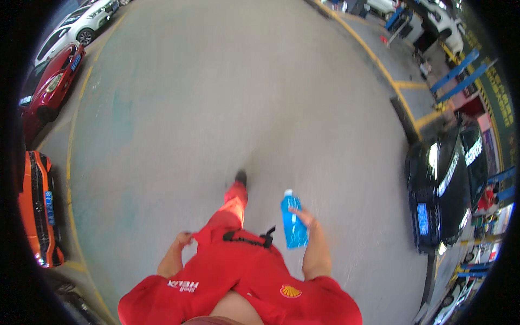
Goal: The person retrieves a blue liquid bottle from a shop shelf, carries it to a white car with its hood open, and pours the liquid into the windshield washer fluid reservoir. The person then closes the reservoir cap and checks the engine oil level using the dipstick.
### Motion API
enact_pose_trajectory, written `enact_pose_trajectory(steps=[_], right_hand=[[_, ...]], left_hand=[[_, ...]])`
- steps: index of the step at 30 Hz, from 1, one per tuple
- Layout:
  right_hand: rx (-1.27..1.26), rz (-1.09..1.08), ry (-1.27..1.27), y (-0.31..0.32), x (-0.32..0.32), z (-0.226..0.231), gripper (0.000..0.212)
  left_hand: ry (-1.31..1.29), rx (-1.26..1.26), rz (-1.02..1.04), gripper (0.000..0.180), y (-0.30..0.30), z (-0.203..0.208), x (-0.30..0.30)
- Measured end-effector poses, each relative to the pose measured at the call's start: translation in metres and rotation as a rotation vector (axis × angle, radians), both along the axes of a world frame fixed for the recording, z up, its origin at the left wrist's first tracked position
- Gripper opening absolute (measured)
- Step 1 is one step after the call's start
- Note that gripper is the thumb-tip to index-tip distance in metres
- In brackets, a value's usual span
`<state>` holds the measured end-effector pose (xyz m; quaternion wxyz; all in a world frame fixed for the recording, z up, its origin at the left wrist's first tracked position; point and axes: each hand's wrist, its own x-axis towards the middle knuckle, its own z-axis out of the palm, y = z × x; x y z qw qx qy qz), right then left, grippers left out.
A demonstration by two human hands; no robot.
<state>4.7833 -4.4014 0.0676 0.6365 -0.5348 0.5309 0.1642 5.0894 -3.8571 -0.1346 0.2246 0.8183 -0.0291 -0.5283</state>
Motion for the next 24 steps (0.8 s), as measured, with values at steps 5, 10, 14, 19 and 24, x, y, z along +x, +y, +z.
enact_pose_trajectory(steps=[5,10,14,19,24], right_hand=[[0.200,-0.078,0.222,-0.069,0.030,-0.027,0.113],[0.231,-0.316,0.458,-0.100,0.071,0.034,0.112],[0.276,-0.469,0.512,-0.137,0.113,0.033,0.113],[0.343,-0.586,0.363,-0.251,0.173,-0.019,0.113],[0.188,-0.514,-0.142,-0.424,0.310,0.007,0.114]], left_hand=[[0.072,-0.033,0.190,0.037,-0.134,0.025,0.093],[-0.117,-0.095,-0.049,0.037,-0.263,0.034,0.283],[-0.333,-0.210,0.050,0.037,-0.380,0.069,0.399],[-0.315,-0.088,-0.151,0.029,-0.468,0.072,0.489],[0.232,-0.120,0.093,0.027,-0.531,0.059,0.556]])
